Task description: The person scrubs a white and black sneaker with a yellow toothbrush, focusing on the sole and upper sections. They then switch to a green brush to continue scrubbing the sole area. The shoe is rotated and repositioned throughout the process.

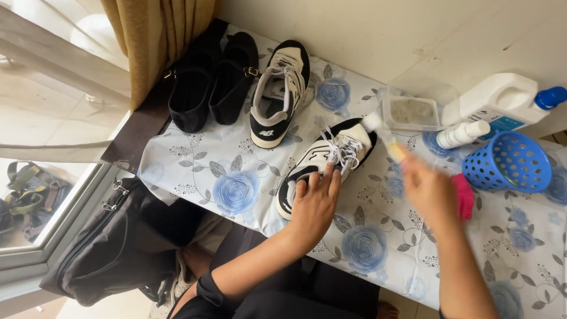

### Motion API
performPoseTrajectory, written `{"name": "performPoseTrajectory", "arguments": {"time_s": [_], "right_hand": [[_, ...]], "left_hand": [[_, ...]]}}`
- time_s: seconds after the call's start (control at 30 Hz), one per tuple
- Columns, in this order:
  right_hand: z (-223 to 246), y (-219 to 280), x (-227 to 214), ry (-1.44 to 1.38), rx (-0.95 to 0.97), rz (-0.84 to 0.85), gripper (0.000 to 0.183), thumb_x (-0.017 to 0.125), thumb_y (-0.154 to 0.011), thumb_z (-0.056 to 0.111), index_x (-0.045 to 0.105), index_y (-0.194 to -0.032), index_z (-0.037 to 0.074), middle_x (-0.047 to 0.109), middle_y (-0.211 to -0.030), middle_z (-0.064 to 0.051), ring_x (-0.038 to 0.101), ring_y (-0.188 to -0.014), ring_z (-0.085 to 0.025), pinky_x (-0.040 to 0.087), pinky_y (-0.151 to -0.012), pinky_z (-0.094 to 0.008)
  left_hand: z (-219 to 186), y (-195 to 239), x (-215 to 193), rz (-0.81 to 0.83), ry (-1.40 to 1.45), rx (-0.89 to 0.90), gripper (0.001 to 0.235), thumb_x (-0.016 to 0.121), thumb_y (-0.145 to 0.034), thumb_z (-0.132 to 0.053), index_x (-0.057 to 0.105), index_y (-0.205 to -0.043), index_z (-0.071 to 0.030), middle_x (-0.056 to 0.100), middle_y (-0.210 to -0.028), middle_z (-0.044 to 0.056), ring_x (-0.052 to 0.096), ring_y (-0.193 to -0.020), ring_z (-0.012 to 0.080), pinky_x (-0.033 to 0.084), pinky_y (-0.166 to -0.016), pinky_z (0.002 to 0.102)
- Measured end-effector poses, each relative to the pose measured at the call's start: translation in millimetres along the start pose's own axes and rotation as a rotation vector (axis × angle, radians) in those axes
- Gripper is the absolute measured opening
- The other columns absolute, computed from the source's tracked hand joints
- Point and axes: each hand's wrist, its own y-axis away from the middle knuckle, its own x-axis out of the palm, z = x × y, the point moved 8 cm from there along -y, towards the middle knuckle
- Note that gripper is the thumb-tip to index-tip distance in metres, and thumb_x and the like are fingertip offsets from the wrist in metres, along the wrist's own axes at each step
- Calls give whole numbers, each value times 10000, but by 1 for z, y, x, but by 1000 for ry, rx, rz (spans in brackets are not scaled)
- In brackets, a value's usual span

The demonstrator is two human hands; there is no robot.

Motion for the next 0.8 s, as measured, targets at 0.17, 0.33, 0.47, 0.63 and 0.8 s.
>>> {"name": "performPoseTrajectory", "arguments": {"time_s": [0.17, 0.33, 0.47, 0.63, 0.8], "right_hand": [[4, 30, 42, 132, -188, -5, 381, 528, -831, 141, 596, -1171, 299, 668, -761, -59, 638, -647, -226, 522, -539, -381], [0, 3, 32, 148, -131, 67, 177, 566, -787, 128, 677, -923, 149, 664, -761, -138, 654, -699, -289, 519, -570, -429], [-13, 6, 37, 260, -77, 246, 268, 517, -821, 193, 627, -1047, 283, 677, -768, -109, 663, -705, -290, 533, -627, -448], [14, 20, 23, 154, -30, 258, 188, 532, -810, 210, 681, -925, 204, 662, -661, -128, 647, -654, -328, 513, -579, -464], [-29, 18, 43, 475, 25, 199, 276, 459, -877, 351, 601, -1105, 412, 655, -634, -81, 648, -580, -283, 543, -602, -414]], "left_hand": [[5, -3, 0, 97, 70, -9, 546, 569, -694, -44, 423, -1220, -47, 535, -1204, 156, 436, -933, 273, 273, -740, 396], [8, -8, -4, 73, 62, -16, 531, 580, -687, -53, 437, -1198, -81, 566, -1161, 132, 443, -926, 272, 277, -733, 399], [7, -1, 0, 121, 83, -12, 537, 592, -677, -61, 429, -1187, -106, 557, -1176, 115, 432, -924, 271, 274, -739, 404], [9, -1, 3, 65, 101, -16, 458, 586, -710, -114, 455, -1149, -123, 540, -1195, 122, 422, -893, 268, 274, -727, 403], [13, -1, -6, -75, 17, -96, 312, 649, -750, -281, 592, -1020, -137, 526, -1183, 160, 401, -905, 259, 285, -726, 372]]}}
